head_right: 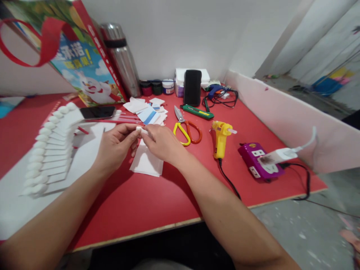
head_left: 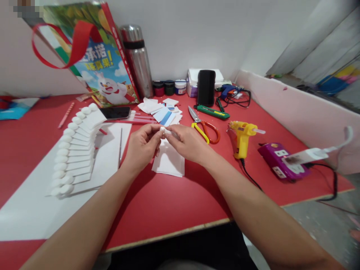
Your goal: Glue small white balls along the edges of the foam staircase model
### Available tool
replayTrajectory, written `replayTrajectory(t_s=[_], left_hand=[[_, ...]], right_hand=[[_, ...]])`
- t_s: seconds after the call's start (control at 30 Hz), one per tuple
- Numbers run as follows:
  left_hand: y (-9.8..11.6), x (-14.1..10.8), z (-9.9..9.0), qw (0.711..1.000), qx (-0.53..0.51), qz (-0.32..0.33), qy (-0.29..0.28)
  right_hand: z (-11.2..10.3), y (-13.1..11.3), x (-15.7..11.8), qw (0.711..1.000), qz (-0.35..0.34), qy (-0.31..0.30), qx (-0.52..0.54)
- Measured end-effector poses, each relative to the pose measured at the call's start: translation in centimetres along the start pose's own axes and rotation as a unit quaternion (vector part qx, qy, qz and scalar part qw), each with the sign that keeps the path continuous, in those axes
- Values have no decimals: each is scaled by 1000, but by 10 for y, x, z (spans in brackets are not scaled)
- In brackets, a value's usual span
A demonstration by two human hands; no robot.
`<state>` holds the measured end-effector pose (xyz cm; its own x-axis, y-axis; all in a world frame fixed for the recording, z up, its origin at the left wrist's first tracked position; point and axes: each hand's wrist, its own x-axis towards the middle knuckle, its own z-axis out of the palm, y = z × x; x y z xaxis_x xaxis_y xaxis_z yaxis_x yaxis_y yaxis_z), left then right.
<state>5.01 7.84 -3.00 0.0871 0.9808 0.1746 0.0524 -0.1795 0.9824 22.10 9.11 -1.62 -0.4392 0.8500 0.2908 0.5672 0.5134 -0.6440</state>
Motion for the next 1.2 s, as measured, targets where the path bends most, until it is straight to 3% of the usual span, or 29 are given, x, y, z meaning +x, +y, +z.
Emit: replayTrajectory(t_s=[0.23,0.33,0.43,0.63,0.8,1.0,1.1,1.2], left_hand=[[0,1,4,998,-60,-23,6],[0,2,6,994,-103,-28,6],[2,2,6,997,-76,-23,9],[5,-4,4,997,55,46,32],[3,-5,3,991,86,94,29],[-4,-7,3,968,157,195,33],[-3,-7,4,975,124,187,5],[0,-4,1,990,61,127,-25]], right_hand=[[1,1,2,1000,9,-2,-19],[2,2,3,999,29,-4,15],[4,1,3,998,38,1,50],[3,-7,-1,1000,-6,23,-6],[0,-6,-2,1000,-14,0,-6],[-2,-3,-1,1000,-10,5,1],[-5,0,-2,1000,-7,-3,8],[-9,3,-3,1000,-22,-18,2]])
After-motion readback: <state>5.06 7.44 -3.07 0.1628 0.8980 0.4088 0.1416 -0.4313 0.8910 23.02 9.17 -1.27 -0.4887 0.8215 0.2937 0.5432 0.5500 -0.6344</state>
